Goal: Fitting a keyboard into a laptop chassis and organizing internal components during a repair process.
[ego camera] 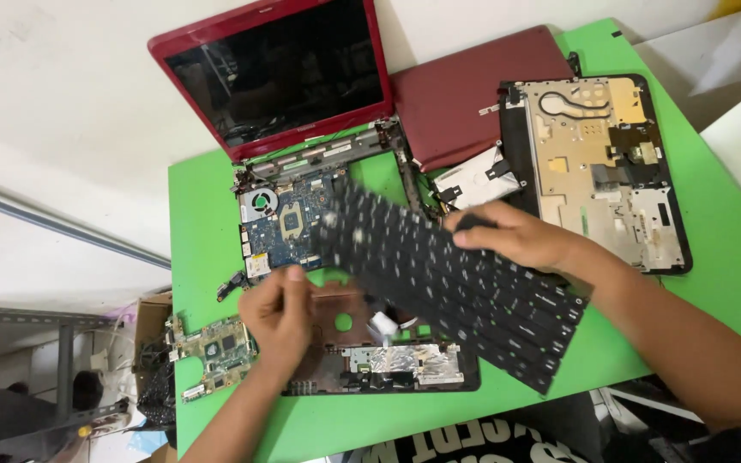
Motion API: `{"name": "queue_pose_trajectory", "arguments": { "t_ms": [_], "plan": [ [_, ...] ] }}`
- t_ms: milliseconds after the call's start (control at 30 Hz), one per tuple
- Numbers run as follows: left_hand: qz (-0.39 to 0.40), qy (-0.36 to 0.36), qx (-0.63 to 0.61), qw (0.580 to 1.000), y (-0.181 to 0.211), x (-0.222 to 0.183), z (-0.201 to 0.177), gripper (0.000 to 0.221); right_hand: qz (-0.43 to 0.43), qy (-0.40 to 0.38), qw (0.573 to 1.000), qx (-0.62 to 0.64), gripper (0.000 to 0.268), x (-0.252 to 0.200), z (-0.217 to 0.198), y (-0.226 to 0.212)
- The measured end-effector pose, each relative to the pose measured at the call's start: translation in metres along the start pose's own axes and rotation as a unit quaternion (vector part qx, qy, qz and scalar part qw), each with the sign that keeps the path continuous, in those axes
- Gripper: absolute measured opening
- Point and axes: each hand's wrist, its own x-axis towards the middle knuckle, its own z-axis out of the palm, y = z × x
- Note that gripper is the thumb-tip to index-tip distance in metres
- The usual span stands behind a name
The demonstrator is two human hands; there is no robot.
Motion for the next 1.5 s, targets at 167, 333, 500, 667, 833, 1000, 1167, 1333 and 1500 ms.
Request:
{"name": "queue_pose_trajectory", "arguments": {
  "t_ms": [167, 333, 500, 667, 833, 1000, 1167, 1333, 1500],
  "plan": [
    [0.142, 0.029, 0.007, 0.989, 0.028, 0.031, 0.003, 0.011, 0.004, -0.161, 0.985, -0.058, 0.030, -0.003, 0.011, -0.018],
    [0.254, -0.173, 0.154, 0.939, 0.046, 0.016, 0.023, 0.038, -0.049, -0.252, 0.961, -0.103, 0.032, 0.000, 0.019, -0.023],
    [0.218, -0.336, 0.258, 0.879, 0.070, 0.013, 0.029, 0.072, -0.062, -0.228, 0.968, -0.090, 0.029, 0.003, 0.017, -0.019],
    [0.242, -0.322, 0.283, 0.871, 0.047, 0.019, 0.020, 0.052, -0.093, -0.216, 0.971, -0.049, 0.033, 0.005, 0.011, -0.027],
    [0.214, -0.334, 0.328, 0.857, 0.032, 0.029, -0.002, 0.036, -0.100, -0.099, 0.989, 0.047, 0.036, 0.004, 0.002, -0.003],
    [0.158, -0.234, 0.416, 0.864, 0.016, 0.048, -0.030, 0.036, -0.100, 0.046, 0.990, 0.094, 0.043, 0.005, 0.009, -0.020],
    [0.030, -0.269, 0.472, 0.839, 0.009, 0.050, -0.038, 0.041, -0.083, 0.071, 0.994, 0.011, 0.027, 0.006, 0.013, -0.005],
    [0.008, -0.296, 0.492, 0.819, 0.003, 0.046, -0.030, 0.031, -0.157, 0.025, 0.981, -0.114, 0.019, 0.009, 0.008, 0.001],
    [0.203, -0.282, 0.387, 0.854, 0.044, 0.049, -0.005, 0.024, -0.146, -0.073, 0.967, -0.197, 0.032, -0.001, 0.016, -0.007]
  ]
}}
